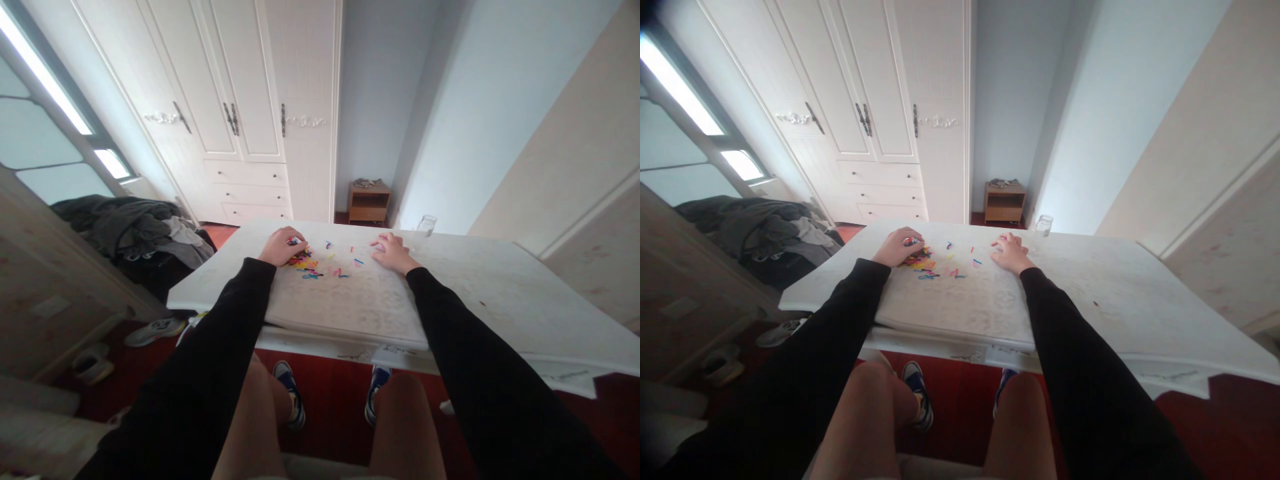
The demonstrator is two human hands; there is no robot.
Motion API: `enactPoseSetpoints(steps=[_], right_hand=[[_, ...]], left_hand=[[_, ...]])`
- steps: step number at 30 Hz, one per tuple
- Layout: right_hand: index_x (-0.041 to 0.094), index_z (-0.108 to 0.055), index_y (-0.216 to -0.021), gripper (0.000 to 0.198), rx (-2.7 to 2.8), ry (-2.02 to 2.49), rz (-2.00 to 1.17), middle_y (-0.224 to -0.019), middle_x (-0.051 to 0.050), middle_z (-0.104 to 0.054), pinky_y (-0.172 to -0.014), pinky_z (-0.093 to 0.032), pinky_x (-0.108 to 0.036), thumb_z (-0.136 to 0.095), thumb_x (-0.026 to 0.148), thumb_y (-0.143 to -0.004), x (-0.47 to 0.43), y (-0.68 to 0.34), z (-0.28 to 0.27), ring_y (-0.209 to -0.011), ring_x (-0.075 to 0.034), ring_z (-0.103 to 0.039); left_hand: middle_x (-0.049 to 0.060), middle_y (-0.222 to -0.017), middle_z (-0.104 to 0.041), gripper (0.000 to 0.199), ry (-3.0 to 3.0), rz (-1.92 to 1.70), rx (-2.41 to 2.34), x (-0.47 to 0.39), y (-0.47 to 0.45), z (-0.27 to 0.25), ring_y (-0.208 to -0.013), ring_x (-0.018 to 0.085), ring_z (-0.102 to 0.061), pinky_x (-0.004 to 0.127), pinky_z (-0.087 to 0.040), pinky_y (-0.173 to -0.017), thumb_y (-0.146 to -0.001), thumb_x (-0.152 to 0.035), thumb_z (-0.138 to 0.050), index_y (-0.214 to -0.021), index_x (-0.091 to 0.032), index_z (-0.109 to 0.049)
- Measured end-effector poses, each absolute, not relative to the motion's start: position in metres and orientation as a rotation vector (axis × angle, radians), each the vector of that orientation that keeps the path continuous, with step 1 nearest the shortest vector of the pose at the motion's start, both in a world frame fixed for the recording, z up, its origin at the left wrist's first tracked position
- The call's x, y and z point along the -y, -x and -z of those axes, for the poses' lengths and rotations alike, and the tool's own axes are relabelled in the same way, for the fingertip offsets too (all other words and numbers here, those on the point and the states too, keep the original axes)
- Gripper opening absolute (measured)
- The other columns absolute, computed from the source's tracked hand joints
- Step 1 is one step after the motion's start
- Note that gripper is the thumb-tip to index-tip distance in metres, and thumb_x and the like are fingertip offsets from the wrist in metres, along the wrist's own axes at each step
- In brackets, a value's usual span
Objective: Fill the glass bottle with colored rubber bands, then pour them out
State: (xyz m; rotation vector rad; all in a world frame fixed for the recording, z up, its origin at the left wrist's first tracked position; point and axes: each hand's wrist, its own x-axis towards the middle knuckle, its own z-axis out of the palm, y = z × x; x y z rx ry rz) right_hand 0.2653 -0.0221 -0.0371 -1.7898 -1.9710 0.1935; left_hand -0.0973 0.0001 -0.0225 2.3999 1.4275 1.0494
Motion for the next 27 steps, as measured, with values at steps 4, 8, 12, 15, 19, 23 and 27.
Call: enactPoseSetpoints(steps=[4, 8, 12, 15, 19, 23, 27], right_hand=[[0.022, -0.077, -0.117, 0.034, 1.975, 1.801, -0.205, -0.151, -0.013, -0.051, -0.126, -0.036, -0.056, -0.067, 0.029, -0.085, 0.024, -0.266, 0.036, -0.146, -0.037, -0.043], [0.022, -0.077, -0.116, 0.033, 1.982, 1.801, -0.23, -0.151, -0.014, -0.051, -0.123, -0.038, -0.057, -0.066, 0.029, -0.085, 0.026, -0.266, 0.035, -0.145, -0.037, -0.043], [0.022, -0.076, -0.118, 0.034, 1.988, 1.811, -0.247, -0.151, -0.014, -0.05, -0.123, -0.037, -0.06, -0.066, 0.03, -0.087, 0.028, -0.265, 0.033, -0.146, -0.038, -0.041], [0.022, -0.076, -0.117, 0.033, 1.989, 1.797, -0.256, -0.149, -0.014, -0.05, -0.125, -0.036, -0.056, -0.066, 0.029, -0.087, 0.028, -0.265, 0.033, -0.145, -0.036, -0.042], [0.022, -0.077, -0.115, 0.032, 1.987, 1.78, -0.255, -0.147, -0.013, -0.05, -0.127, -0.033, -0.055, -0.066, 0.029, -0.086, 0.027, -0.265, 0.034, -0.145, -0.035, -0.042], [0.022, -0.077, -0.115, 0.033, 1.985, 1.765, -0.236, -0.145, -0.013, -0.051, -0.127, -0.034, -0.051, -0.066, 0.029, -0.085, 0.025, -0.265, 0.035, -0.145, -0.035, -0.041], [0.021, -0.078, -0.114, 0.033, 1.985, 1.754, -0.203, -0.144, -0.014, -0.052, -0.127, -0.034, -0.05, -0.066, 0.028, -0.084, 0.025, -0.265, 0.035, -0.144, -0.035, -0.042]], left_hand=[[0.008, -0.126, -0.074, 0.053, -2.5, -0.665, -1.492, 0.007, 0.094, 0.028, -0.122, 0.035, -0.06, 0.045, -0.044, -0.107, -0.074, -0.066, -0.079, -0.11, -0.028, -0.08], [0.009, -0.121, -0.072, 0.05, -2.558, -0.582, -1.566, 0.006, 0.091, 0.032, -0.122, 0.037, -0.057, 0.049, -0.044, -0.1, -0.077, -0.068, -0.077, -0.107, -0.028, -0.078], [0.008, -0.096, -0.07, 0.031, -2.603, -0.693, -1.463, -0.004, 0.093, 0.036, -0.101, 0.028, -0.06, 0.04, -0.047, -0.093, -0.082, -0.052, -0.074, -0.081, -0.022, -0.07], [0.005, -0.085, -0.065, 0.023, -2.583, -0.825, -1.429, -0.007, 0.095, 0.035, -0.082, 0.022, -0.059, 0.035, -0.048, -0.084, -0.081, -0.04, -0.071, -0.072, -0.021, -0.061], [0.003, -0.079, -0.063, 0.023, -2.483, -1.062, -1.57, -0.003, 0.095, 0.028, -0.075, 0.02, -0.056, 0.032, -0.045, -0.075, -0.082, -0.037, -0.071, -0.072, -0.022, -0.056], [0.004, -0.078, -0.063, 0.023, -2.406, -1.239, -1.639, 0.005, 0.094, 0.019, -0.075, 0.02, -0.057, 0.033, -0.044, -0.074, -0.089, -0.039, -0.065, -0.076, -0.022, -0.057], [0.007, -0.087, -0.069, 0.028, -2.391, -1.211, -1.621, 0.011, 0.094, 0.014, -0.082, 0.022, -0.063, 0.034, -0.048, -0.08, -0.095, -0.042, -0.057, -0.08, -0.021, -0.065]])
